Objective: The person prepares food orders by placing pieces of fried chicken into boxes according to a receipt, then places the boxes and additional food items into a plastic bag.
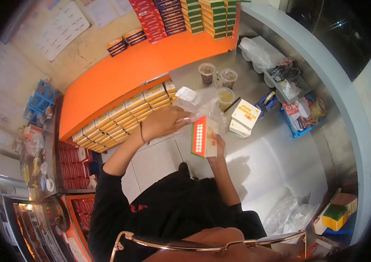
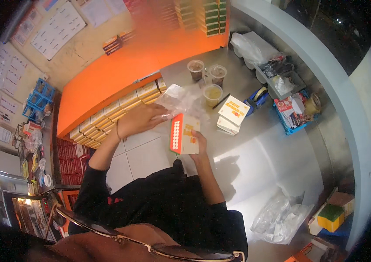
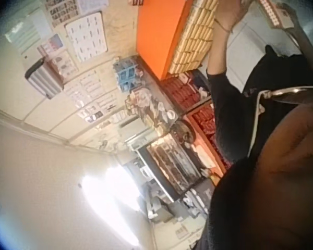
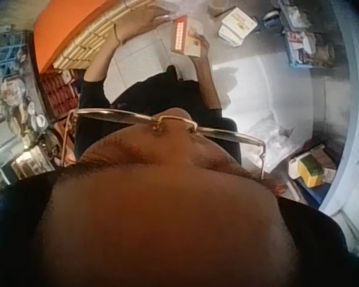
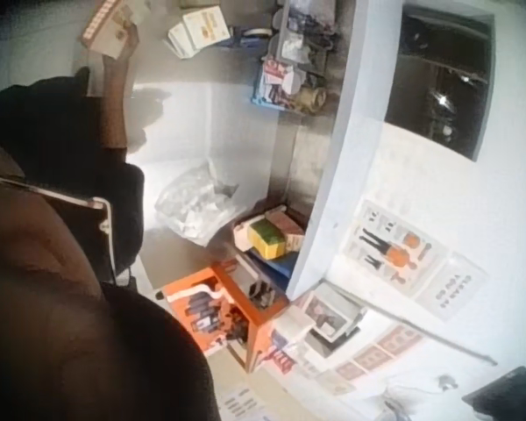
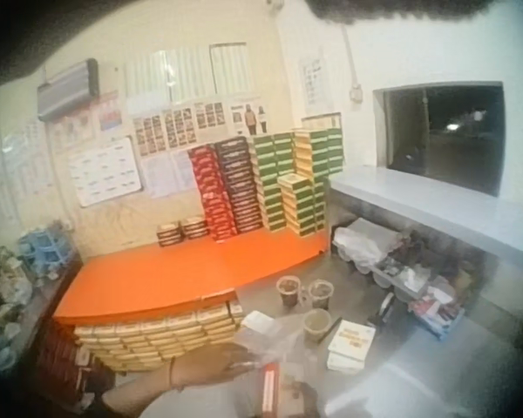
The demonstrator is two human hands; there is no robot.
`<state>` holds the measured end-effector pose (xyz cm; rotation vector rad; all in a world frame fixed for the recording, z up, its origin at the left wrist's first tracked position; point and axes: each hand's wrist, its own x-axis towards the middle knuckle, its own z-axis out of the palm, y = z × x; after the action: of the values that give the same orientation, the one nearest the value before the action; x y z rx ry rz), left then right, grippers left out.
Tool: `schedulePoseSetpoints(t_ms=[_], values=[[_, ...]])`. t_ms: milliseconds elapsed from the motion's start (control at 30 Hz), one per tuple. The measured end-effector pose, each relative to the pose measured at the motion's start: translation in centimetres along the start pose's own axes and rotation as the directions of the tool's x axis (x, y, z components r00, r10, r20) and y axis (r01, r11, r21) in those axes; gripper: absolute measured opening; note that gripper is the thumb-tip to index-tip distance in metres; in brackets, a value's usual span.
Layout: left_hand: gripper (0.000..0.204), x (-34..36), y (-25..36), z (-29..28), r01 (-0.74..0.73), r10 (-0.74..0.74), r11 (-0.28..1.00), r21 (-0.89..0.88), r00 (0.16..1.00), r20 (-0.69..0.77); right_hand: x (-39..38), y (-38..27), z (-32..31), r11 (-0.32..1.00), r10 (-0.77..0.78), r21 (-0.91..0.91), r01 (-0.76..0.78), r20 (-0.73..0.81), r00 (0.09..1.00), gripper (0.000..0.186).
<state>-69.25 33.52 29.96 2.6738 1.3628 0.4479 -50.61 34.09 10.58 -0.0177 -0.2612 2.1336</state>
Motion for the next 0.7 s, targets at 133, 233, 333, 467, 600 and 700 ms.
schedulePoseSetpoints(t_ms=[133, 233, 333, 467, 600, 700], values=[[0.042, -0.3, 7.2, -2.2, 0.271, -0.276, 0.952, 0.14, 0.961, 0.022, 1.2, -0.7, 2.1, 0.943, -0.167, -0.305, 0.131, -0.098, 0.981, 0.051], [0.045, -0.9, 8.1, 5.4, -0.134, 0.14, 0.949, 0.285, 0.99, -0.001, 1.6, 0.2, 7.2, 0.776, -0.276, -0.606, 0.173, -0.08, 0.958, 0.054], [0.04, -0.9, 8.2, 6.2, -0.355, 0.374, 0.91, 0.216, 0.926, -0.051, 2.0, -0.3, 7.9, 0.516, -0.46, -0.716, 0.469, 0.23, 0.858, 0.053], [0.024, -3.1, 3.6, 0.9, 0.05, -0.06, 0.998, -0.043, 0.954, -0.293, 3.2, -4.7, -1.6, 0.57, -0.47, -0.674, 0.471, 0.202, 0.859, 0.045], [0.015, -7.8, 0.0, 9.1, -0.046, 0.048, 0.993, -0.108, 0.999, 0.016, 2.5, -7.1, 3.8, 0.442, -0.827, -0.502, 0.744, 0.093, 0.554, 0.055], [0.019, -8.4, 5.4, 9.9, -0.126, 0.383, 0.785, -0.606, 0.869, 0.315, 0.5, -9.9, 4.5, 0.067, -0.885, -0.862, 0.503, 0.181, 0.428, 0.051]])
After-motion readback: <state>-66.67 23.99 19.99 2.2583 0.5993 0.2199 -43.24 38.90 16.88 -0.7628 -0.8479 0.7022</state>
